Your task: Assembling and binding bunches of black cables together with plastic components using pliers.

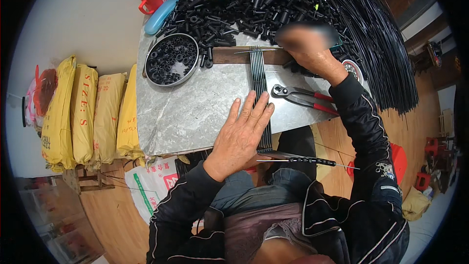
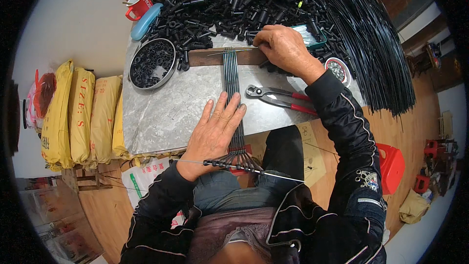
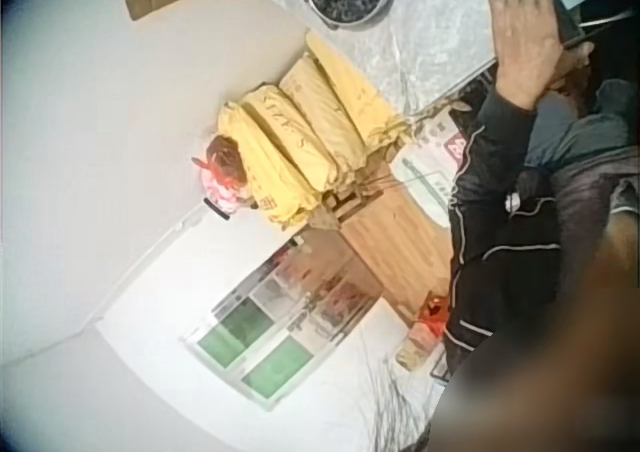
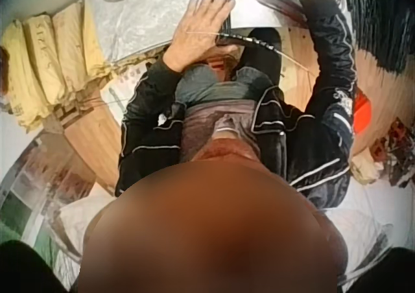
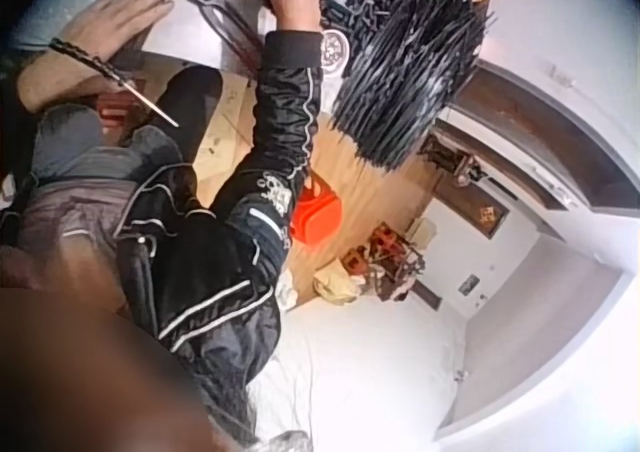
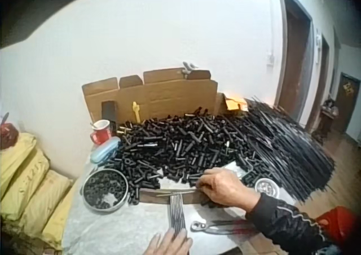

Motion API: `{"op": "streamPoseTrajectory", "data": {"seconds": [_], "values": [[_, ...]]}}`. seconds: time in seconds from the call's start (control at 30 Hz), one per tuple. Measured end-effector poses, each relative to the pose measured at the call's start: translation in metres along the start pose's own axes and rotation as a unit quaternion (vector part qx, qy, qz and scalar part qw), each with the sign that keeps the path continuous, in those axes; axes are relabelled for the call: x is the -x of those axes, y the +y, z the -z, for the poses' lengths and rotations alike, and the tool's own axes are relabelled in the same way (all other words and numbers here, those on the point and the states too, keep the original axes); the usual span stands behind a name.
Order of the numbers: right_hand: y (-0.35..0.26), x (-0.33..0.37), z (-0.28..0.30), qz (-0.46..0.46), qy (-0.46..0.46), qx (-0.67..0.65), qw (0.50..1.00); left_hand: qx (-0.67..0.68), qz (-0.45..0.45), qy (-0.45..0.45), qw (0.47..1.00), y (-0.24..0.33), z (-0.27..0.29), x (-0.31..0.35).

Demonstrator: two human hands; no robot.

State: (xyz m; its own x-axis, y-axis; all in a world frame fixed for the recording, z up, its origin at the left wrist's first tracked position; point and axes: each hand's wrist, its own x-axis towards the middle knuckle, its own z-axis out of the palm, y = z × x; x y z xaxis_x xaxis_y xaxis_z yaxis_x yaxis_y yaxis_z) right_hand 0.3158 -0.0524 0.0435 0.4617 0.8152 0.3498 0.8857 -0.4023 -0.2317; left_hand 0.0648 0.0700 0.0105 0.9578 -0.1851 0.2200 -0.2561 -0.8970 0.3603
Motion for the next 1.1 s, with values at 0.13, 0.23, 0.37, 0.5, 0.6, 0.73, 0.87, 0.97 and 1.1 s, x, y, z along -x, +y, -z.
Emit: {"op": "streamPoseTrajectory", "data": {"seconds": [0.13, 0.23, 0.37, 0.5, 0.6, 0.73, 0.87, 0.97, 1.1], "values": [[0.000, -0.001, 0.000, 0.013, 0.006, 0.004, 1.000, 0.016, 0.003, 0.005, 1.000, 0.001, 0.001, 0.000], [-0.001, -0.002, -0.003, 0.022, 0.009, -0.002, 1.000, -0.023, -0.005, -0.001, 1.000, 0.000, 0.000, 0.000], [0.000, -0.005, -0.005, 0.036, 0.014, -0.016, 0.999, -0.016, -0.004, -0.005, 1.000, 0.000, 0.000, 0.000], [0.002, -0.013, -0.008, 0.065, 0.017, 0.001, 0.998, -0.021, -0.004, -0.002, 1.000, -0.001, -0.002, 0.001], [0.007, -0.016, -0.007, 0.070, -0.004, -0.023, 0.997, 0.011, -0.003, 0.005, 1.000, 0.001, 0.001, -0.001], [0.002, -0.020, -0.009, 0.089, -0.007, -0.023, 0.996, -0.044, -0.011, 0.001, 0.999, -0.003, -0.004, 0.001], [-0.001, -0.023, -0.014, 0.093, -0.009, -0.036, 0.995, -0.044, -0.009, 0.000, 0.999, -0.003, -0.005, 0.001], [-0.005, -0.027, -0.018, 0.087, -0.020, -0.063, 0.994, -0.007, -0.007, -0.001, 1.000, -0.001, -0.001, 0.000], [-0.014, -0.032, -0.021, 0.055, -0.029, -0.098, 0.993, -0.011, -0.009, 0.006, 1.000, -0.003, -0.006, 0.002]]}}
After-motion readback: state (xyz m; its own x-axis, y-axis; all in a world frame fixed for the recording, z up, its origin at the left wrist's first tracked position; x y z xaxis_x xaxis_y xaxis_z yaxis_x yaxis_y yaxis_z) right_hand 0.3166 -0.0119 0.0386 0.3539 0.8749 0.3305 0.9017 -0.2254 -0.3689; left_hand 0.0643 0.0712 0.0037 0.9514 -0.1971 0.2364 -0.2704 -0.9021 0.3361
